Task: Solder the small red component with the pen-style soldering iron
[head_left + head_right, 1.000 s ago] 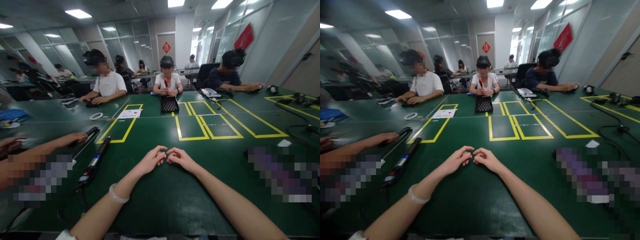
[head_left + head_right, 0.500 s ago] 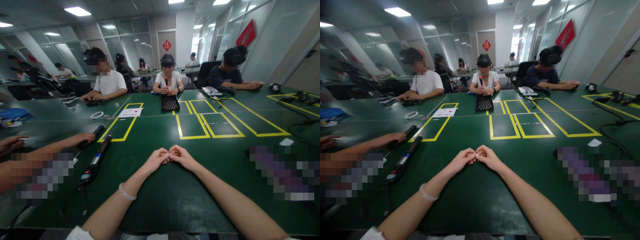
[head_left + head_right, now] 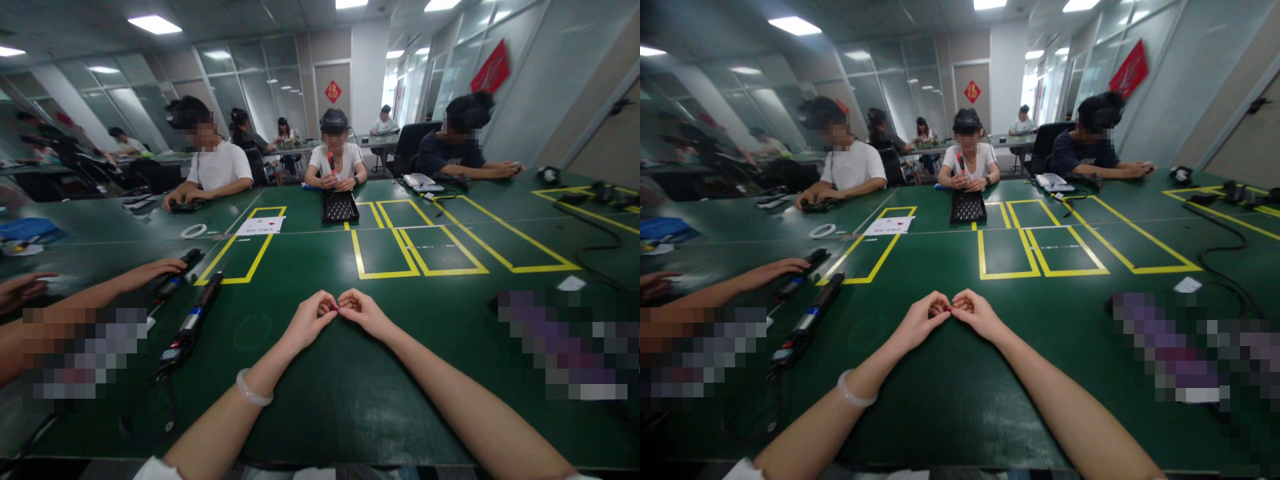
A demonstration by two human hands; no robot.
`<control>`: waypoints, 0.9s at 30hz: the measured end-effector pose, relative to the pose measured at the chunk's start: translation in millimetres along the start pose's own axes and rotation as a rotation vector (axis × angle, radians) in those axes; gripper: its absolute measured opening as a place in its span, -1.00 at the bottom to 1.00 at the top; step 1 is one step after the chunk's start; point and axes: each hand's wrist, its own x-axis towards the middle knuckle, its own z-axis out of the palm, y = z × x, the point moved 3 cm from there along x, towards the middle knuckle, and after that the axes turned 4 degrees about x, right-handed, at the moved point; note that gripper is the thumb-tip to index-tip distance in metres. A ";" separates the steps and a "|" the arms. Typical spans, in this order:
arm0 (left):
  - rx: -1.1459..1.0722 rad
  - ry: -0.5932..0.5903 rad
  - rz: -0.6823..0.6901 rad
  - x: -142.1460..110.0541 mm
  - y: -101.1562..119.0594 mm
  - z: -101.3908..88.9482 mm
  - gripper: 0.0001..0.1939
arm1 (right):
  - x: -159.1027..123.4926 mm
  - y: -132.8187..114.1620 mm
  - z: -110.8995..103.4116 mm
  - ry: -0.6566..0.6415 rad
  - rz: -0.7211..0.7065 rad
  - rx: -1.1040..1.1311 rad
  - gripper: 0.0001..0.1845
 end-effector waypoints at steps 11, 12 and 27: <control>0.466 -0.022 0.005 -35.9 4.9 -60.3 -0.51 | -2.9 1.2 -0.5 -0.071 0.029 -0.112 -0.67; 0.524 0.008 -0.022 -43.7 -1.5 -76.0 -0.47 | -3.0 1.4 -0.4 -0.076 0.030 -0.114 -0.67; 0.861 0.211 -0.557 -171.2 -139.3 -234.1 -0.09 | -3.5 0.8 1.9 -0.078 0.034 -0.176 -0.68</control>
